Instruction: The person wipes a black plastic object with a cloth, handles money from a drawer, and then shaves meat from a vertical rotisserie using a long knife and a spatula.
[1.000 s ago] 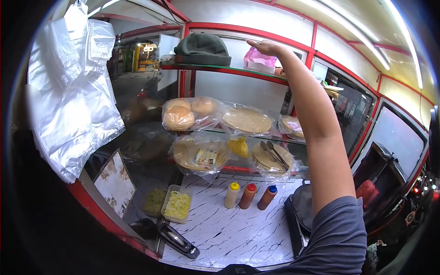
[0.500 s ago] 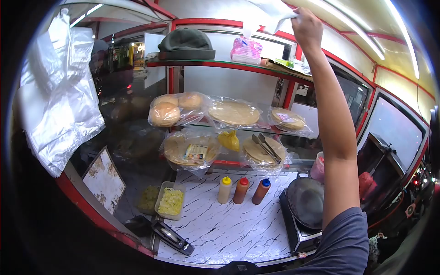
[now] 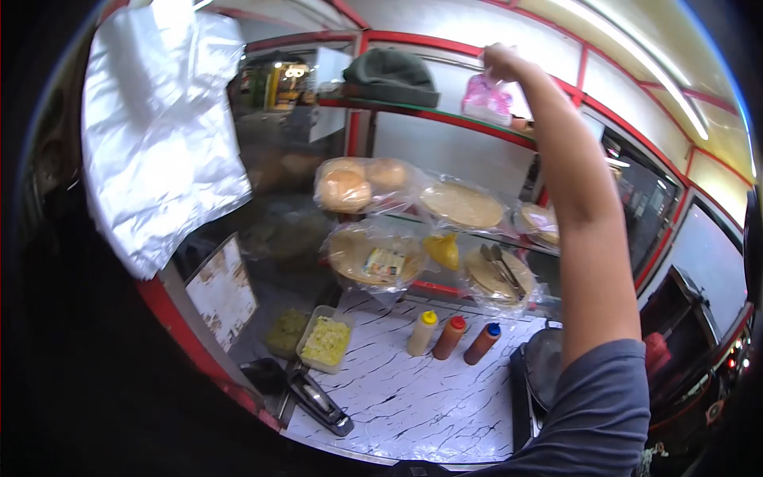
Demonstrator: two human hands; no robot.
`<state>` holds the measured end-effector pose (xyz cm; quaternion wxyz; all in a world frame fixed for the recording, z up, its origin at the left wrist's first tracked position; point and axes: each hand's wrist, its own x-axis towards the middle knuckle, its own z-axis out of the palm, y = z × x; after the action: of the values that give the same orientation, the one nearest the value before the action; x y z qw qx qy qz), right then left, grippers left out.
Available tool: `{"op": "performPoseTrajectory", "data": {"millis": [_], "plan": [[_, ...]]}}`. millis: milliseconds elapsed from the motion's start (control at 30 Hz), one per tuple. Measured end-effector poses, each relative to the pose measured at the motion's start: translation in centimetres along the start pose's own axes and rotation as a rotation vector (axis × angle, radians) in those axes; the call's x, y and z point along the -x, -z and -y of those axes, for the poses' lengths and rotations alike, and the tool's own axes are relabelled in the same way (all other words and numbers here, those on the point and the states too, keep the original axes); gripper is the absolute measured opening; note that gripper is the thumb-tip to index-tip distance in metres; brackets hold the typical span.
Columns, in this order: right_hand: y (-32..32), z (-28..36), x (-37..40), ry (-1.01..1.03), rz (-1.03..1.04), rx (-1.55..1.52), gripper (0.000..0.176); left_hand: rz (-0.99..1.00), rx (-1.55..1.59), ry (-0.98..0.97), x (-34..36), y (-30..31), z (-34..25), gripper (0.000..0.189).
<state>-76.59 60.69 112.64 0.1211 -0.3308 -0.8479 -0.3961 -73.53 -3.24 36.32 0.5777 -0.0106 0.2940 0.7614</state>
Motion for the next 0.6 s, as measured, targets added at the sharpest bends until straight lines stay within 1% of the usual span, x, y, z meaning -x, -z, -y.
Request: {"op": "performPoseTrajectory", "data": {"millis": [33,67,100,133,167,200,233,267,333,400,467,500,533,600], "plan": [[-4.6,-4.9,-4.0,0.024,-0.660,0.112,0.024,0.033,-0.054,-0.072,0.6,-1.4,-0.7,0.047],[-2.5,-7.0,-3.0,-0.100,-0.683,0.173,0.016,0.129,0.077,-0.082,-0.3,-2.2,-1.2,0.050],[-5.0,-16.6,-8.8,-0.088,-0.836,0.194,0.021,0.212,0.218,-0.092,-1.2,-3.0,-1.6,0.054],[-0.5,-14.4,-3.3,-0.169,-0.942,0.038,0.022,0.008,0.314,-0.154,-1.8,-9.7,-3.4,0.042],[1.6,-11.1,2.1,-0.161,-1.040,-0.152,0.023,0.007,0.277,-0.188,-2.9,-11.7,-3.7,0.058],[2.9,-8.6,5.9,-0.123,-1.095,-0.311,0.024,0.119,0.128,-0.302,-4.4,-14.5,-4.4,0.056],[3.5,-5.2,10.8,-0.053,-1.117,-0.478,0.026,0.191,0.173,-0.293,-6.0,-17.1,-5.2,0.057],[3.1,-2.6,15.2,0.000,-1.084,-0.639,0.027,0.187,0.184,-0.294,-7.0,-20.6,-6.0,0.051],[1.3,2.7,24.6,0.078,-0.950,-0.906,0.029,0.320,0.109,-0.295,-9.5,-26.1,-6.9,0.053],[-1.6,8.3,33.7,0.112,-0.732,-1.138,0.032,0.358,0.083,-0.312,-11.8,-29.5,-6.7,0.056],[-4.3,13.3,41.2,0.179,-0.474,-1.305,0.034,0.368,0.043,-0.295,-13.2,-32.0,-6.3,0.056],[-4.1,15.9,42.8,0.252,-0.329,-1.462,0.039,0.363,0.008,-0.302,-13.6,-32.9,-5.8,0.057],[-4.2,16.3,44.2,0.294,-0.192,-1.472,0.043,0.394,-0.026,-0.313,-14.1,-33.4,-5.1,0.059],[-6.8,17.1,47.0,0.178,-0.046,-1.506,0.046,0.293,-0.022,-0.261,-14.4,-35.2,-3.5,0.060]]}}
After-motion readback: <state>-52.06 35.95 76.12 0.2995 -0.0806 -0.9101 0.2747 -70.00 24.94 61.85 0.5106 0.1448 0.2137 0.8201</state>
